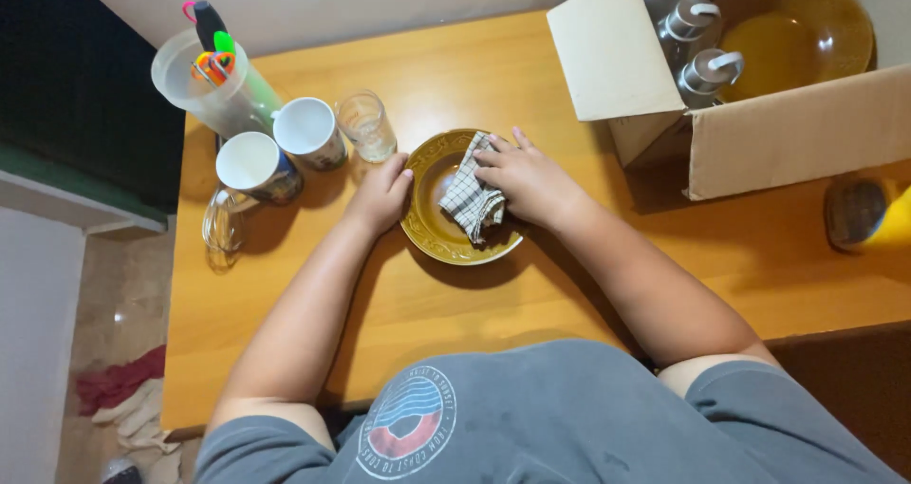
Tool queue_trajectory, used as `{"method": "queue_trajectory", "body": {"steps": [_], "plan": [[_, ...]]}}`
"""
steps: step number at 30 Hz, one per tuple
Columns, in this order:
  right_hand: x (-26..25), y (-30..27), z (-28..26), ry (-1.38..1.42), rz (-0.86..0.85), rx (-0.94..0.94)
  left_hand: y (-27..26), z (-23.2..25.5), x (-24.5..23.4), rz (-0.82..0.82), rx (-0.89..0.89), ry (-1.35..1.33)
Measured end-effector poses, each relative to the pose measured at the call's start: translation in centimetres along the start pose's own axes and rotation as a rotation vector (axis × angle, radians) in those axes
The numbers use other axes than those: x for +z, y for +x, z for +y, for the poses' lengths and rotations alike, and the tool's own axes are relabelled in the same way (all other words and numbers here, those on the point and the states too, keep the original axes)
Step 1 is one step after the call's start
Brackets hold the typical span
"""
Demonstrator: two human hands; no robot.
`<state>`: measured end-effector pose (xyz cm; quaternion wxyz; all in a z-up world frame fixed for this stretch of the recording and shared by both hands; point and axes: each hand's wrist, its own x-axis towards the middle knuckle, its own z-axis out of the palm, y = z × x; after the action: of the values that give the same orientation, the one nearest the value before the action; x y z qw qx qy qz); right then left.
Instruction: The person removes plates and glasses from a cardboard box, wipes each item with a cloth, and then places the plates back into the box while leaving the glasses on the table.
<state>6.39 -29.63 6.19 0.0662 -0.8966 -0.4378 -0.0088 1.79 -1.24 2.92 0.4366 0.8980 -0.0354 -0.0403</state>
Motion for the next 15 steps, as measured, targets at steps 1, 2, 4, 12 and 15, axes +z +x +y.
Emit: {"method": "queue_trajectory", "body": {"steps": [1, 2, 4, 12, 15], "plan": [[0.0, 0.4, -0.5, -0.005, 0.005, 0.004, -0.1, -0.2, 0.1, 0.000, 0.008, 0.002], [0.0, 0.9, -1.0, 0.070, 0.003, 0.012, -0.2, -0.6, 0.2, 0.023, 0.011, -0.055], [0.2, 2.0, -2.3, 0.134, -0.002, 0.017, 0.2, -1.5, 0.4, 0.052, 0.019, -0.121], [2.0, 6.2, -8.7, 0.115, -0.075, 0.062, 2.2, -8.2, 1.1, 0.067, 0.078, -0.531], [1.2, 6.7, -10.0, 0.140, -0.110, 0.059, 2.7, -9.2, 1.7, 0.055, 0.067, -0.569]]}}
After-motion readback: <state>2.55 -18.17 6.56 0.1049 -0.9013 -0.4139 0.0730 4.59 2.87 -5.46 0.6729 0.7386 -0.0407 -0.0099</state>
